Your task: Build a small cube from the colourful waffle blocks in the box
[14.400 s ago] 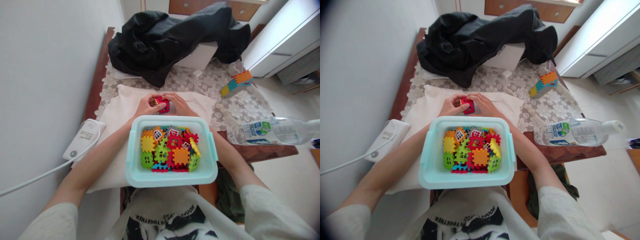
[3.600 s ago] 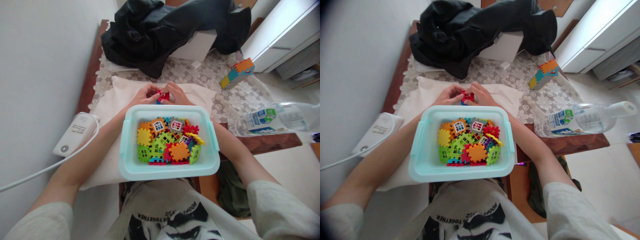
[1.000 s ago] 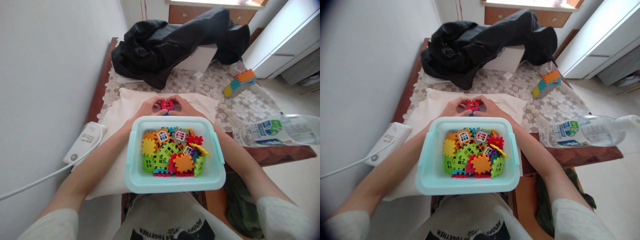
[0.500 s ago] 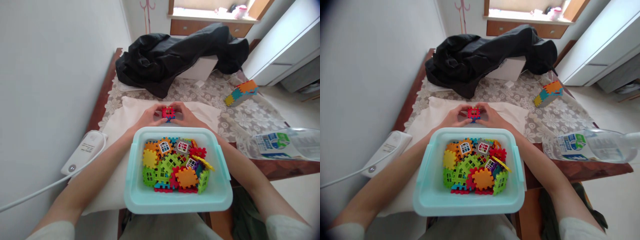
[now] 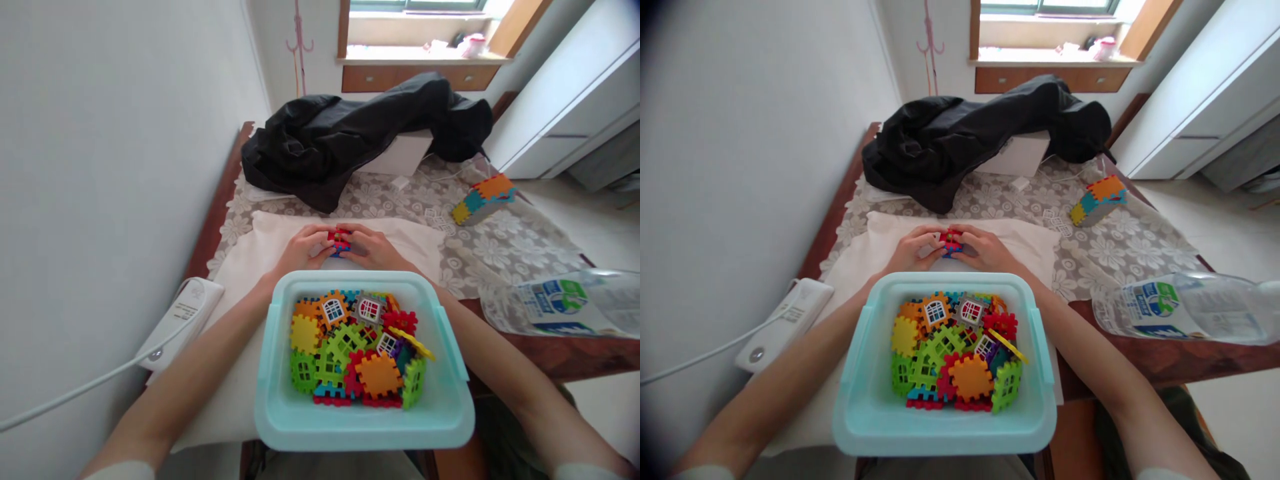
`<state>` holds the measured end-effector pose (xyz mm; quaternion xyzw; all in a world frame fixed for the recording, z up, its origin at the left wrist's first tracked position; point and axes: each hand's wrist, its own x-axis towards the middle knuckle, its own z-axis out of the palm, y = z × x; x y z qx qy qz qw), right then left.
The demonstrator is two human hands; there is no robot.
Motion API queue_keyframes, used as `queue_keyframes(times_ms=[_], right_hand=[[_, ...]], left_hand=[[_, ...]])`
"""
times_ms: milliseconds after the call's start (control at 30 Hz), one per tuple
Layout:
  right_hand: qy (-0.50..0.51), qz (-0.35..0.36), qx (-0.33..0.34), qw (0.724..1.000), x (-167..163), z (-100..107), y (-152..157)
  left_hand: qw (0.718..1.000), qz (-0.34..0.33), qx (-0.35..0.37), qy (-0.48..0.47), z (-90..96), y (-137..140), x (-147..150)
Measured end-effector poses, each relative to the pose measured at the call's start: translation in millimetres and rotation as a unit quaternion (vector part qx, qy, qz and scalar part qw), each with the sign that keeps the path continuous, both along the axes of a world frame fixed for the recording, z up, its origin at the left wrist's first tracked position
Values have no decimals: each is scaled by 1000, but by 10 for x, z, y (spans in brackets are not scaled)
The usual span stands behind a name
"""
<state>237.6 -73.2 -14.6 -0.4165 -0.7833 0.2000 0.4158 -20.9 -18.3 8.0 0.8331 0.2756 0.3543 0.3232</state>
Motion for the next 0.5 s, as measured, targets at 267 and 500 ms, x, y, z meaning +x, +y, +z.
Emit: queue_keyframes(times_ms=[267,500], right_hand=[[-3,23,10,1000,13,-26,-3],[-18,19,14,1000,26,-32,1]], left_hand=[[995,-34,-79,-48,17,9,7],[995,-49,-80,-39,14,-6,27]])
